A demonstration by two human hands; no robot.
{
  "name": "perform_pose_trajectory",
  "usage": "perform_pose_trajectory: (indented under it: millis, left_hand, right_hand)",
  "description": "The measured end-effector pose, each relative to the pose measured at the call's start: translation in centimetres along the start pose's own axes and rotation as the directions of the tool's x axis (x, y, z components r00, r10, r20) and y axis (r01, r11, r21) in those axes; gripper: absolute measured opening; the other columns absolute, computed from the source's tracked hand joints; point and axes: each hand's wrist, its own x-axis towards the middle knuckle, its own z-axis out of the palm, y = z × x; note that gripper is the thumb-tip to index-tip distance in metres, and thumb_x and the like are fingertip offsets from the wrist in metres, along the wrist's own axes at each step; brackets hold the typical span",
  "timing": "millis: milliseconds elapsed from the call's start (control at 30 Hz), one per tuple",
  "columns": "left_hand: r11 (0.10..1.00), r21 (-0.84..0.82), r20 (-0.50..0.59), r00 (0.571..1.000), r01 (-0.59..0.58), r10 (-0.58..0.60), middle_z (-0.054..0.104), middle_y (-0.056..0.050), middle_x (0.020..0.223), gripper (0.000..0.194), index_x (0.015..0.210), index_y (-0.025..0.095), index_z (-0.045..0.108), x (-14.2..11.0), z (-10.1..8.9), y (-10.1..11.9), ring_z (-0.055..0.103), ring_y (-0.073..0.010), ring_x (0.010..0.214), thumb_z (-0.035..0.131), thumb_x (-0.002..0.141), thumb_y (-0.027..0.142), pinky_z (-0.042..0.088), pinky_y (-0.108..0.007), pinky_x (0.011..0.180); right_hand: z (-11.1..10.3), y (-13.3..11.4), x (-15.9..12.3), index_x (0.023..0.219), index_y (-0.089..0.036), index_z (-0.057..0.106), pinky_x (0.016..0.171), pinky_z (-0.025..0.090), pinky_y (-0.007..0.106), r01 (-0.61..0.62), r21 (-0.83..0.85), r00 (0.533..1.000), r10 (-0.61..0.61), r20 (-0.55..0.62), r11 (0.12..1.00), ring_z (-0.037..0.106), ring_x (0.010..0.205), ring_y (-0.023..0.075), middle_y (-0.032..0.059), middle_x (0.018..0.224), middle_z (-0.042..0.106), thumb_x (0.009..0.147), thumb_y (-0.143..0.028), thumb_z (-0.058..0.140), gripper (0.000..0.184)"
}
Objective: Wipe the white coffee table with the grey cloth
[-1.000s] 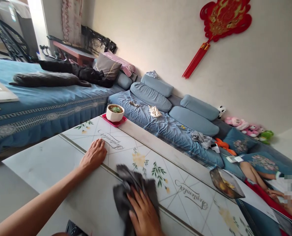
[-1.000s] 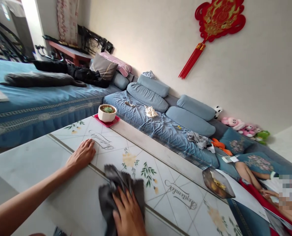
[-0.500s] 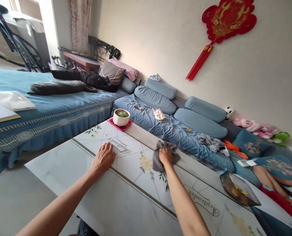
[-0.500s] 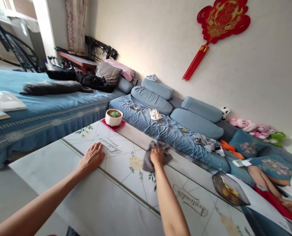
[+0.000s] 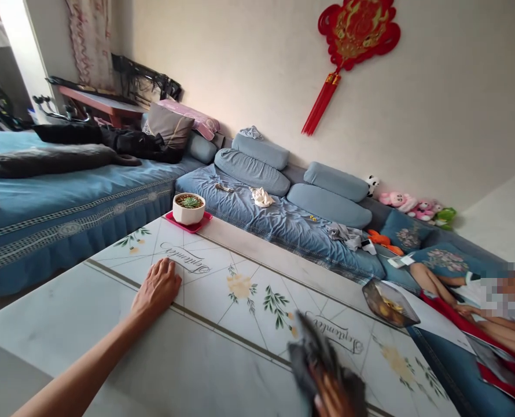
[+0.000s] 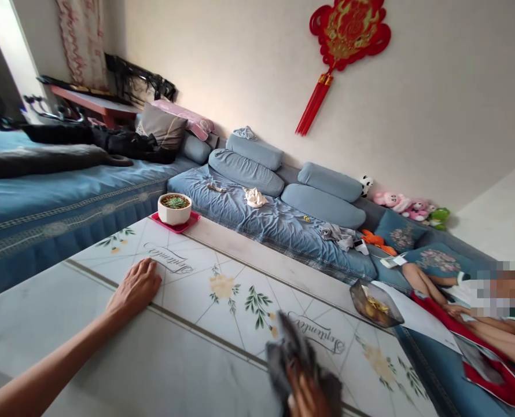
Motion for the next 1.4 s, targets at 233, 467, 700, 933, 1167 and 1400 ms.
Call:
perform_pose_trajectory:
  millis: [233,467,700,933,1167,1400]
  left_hand:
    - [0.998,0.058,0.050,0.998,-0.030,0.027,0.065,-0.028,0.149,0.039,0.131,0.008,0.068,0.6,-1.8,0.5,0.062,-0.0408,0.144,0.041,0.111,0.027,0.050,-0.054,0.125]
    - [0.998,0.047,0.082,0.996,-0.047,0.043,0.064,-0.028,0.154,0.045,0.139,0.007,0.066,0.4,-2.4,-0.1,0.063,-0.0398,0.143,0.038,0.111,0.029,0.052,-0.053,0.125]
    - [0.999,0.023,0.035,0.999,-0.033,0.033,0.060,-0.032,0.158,0.051,0.145,0.003,0.064,0.1,-0.7,-0.2,0.054,-0.0442,0.154,0.040,0.109,0.030,0.046,-0.060,0.131]
    - [0.999,0.032,0.071,0.997,-0.008,0.006,0.064,-0.028,0.152,0.043,0.135,0.009,0.069,0.7,-2.3,0.6,0.061,-0.0417,0.145,0.042,0.109,0.032,0.051,-0.056,0.125]
    - [1.000,-0.012,0.110,0.994,0.002,-0.001,0.063,-0.030,0.155,0.050,0.141,0.006,0.067,0.5,-3.4,0.6,0.060,-0.0420,0.148,0.039,0.109,0.031,0.050,-0.057,0.128]
    - [1.000,0.026,0.083,0.996,-0.013,0.011,0.059,-0.030,0.158,0.051,0.144,0.005,0.064,0.2,-1.7,0.2,0.053,-0.0432,0.155,0.038,0.109,0.032,0.044,-0.057,0.133]
  right_hand:
    - [-1.0,-1.4,28.4,0.162,-0.001,0.065,0.129,0.045,0.070,-0.410,-0.137,0.876,0.431,0.218,0.902,0.062,0.152,0.0454,0.0324,0.158,0.066,0.112,-0.027,0.032,0.066]
    - [2.5,-21.4,24.8,0.175,-0.024,0.055,0.140,0.039,0.052,0.013,0.163,0.945,-0.065,0.321,0.987,0.048,0.165,0.0323,0.0067,0.181,0.047,0.116,-0.036,0.056,0.060]
    - [-2.5,-2.5,-0.5,0.183,-0.042,0.036,0.111,0.067,0.045,0.086,0.061,0.986,-0.093,0.141,0.994,0.071,0.144,0.0320,0.0021,0.171,0.060,0.116,-0.043,0.054,0.070]
    - [-2.7,-0.2,25.3,0.166,0.003,0.058,0.136,0.039,0.063,-0.465,-0.223,0.798,0.515,0.313,0.857,0.055,0.160,0.0431,0.0324,0.168,0.057,0.110,-0.025,0.035,0.067]
    - [0.8,-20.8,26.1,0.178,-0.024,0.050,0.143,0.032,0.047,-0.032,0.156,0.913,-0.035,0.406,0.987,0.042,0.169,0.0289,0.0049,0.186,0.040,0.120,-0.041,0.054,0.060]
    - [-4.0,-6.5,1.3,0.181,-0.046,0.040,0.121,0.062,0.050,0.124,0.188,0.932,-0.179,0.315,0.974,0.062,0.155,0.0331,-0.0017,0.177,0.051,0.118,-0.048,0.056,0.065]
